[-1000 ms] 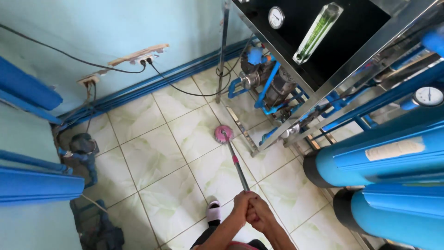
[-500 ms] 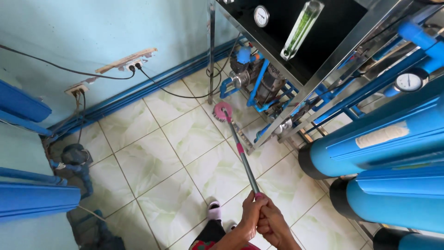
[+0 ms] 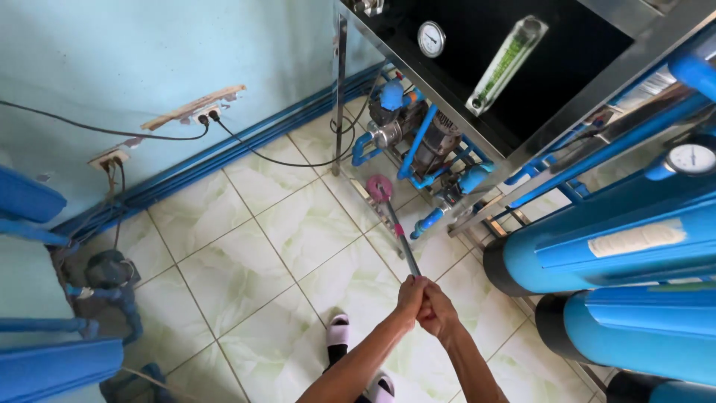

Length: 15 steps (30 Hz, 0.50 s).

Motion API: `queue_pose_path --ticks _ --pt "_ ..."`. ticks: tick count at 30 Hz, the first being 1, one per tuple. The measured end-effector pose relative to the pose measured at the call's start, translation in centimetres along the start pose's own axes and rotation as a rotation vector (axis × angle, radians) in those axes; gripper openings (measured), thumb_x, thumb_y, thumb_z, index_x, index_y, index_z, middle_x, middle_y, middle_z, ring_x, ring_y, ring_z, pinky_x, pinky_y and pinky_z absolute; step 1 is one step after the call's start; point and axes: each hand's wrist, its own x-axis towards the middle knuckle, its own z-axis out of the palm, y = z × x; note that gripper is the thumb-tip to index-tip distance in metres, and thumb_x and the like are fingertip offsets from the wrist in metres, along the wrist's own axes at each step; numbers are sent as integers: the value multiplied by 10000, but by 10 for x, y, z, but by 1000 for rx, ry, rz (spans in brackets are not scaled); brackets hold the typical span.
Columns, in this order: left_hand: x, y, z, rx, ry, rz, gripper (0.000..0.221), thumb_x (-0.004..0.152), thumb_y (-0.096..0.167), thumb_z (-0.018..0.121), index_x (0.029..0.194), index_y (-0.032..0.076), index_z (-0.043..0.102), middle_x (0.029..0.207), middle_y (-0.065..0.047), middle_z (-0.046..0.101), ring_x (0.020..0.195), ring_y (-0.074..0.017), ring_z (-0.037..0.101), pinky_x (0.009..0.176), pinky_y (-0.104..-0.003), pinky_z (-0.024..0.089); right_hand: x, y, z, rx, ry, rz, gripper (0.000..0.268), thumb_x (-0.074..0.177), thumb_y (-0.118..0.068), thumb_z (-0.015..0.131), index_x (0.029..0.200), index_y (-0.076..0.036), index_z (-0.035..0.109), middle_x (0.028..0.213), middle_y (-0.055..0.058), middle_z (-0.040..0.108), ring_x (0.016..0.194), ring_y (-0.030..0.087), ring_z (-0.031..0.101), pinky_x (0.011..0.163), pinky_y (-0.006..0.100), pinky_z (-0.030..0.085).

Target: Mopping the tiled floor in a water purification and filtration area.

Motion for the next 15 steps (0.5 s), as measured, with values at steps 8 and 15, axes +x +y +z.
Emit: queue_pose_path --ticks 8,15 --pt "43 32 -45 109 -1 -101 203 992 291 585 1146 165 544 768 3 425 572 -88 400 503 -316 421 78 -19 64 -157 223 275 410 970 -324 566 649 -219 335 469 -47 262 357 139 222 352 370 280" --pt "41 37 -77 140 -33 -227 665 1016 520 500 1576 196 345 1270 -51 588 1103 -243 608 828 -461 534 205 -46 61 -22 100 416 418 996 -470 566 725 -180 436 526 -41 365 389 77 311 341 228 244"
